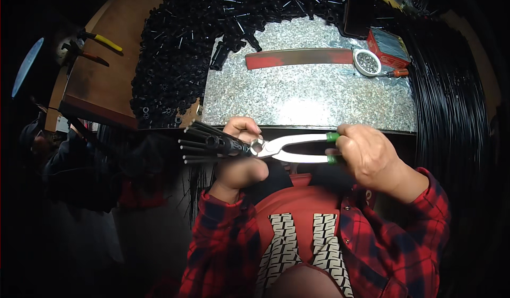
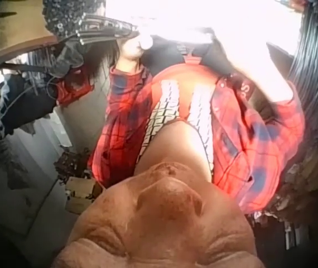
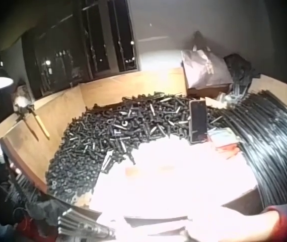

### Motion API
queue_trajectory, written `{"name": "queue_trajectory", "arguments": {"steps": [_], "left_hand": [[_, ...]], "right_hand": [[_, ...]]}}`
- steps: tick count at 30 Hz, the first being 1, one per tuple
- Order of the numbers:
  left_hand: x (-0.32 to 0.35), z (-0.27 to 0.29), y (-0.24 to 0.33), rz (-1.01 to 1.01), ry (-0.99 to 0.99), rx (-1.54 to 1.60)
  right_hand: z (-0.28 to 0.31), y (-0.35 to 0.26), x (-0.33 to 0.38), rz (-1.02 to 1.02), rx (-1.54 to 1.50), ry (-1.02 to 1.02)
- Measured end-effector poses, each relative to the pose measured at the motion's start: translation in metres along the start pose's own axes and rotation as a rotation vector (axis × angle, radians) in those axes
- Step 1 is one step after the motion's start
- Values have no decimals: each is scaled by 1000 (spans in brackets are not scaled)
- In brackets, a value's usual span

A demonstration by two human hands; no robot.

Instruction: Assembling bundles of black plastic tubes into circular plastic connectors using pliers.

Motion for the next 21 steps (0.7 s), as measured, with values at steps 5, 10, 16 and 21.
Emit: {"name": "queue_trajectory", "arguments": {"steps": [5,10,16,21], "left_hand": [[4,-1,-1,92,-133,113],[0,-4,8,13,-276,-63],[-3,-4,9,48,-88,-118],[-7,-9,0,124,-183,-10]], "right_hand": [[-8,1,10,-365,-941,-589],[-28,-4,29,-884,-1874,-1095],[-16,-2,9,-278,-447,-290],[-13,2,12,-526,-1060,-536]]}}
Point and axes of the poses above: each hand's wrist, its own x-axis away from the middle knuckle, its own z-axis out of the back of the hand, y = z × x, the point moved 3 cm from there along -x, towards the middle knuckle, and after that the axes turned 9 degrees about -x, right-handed, at the moved point
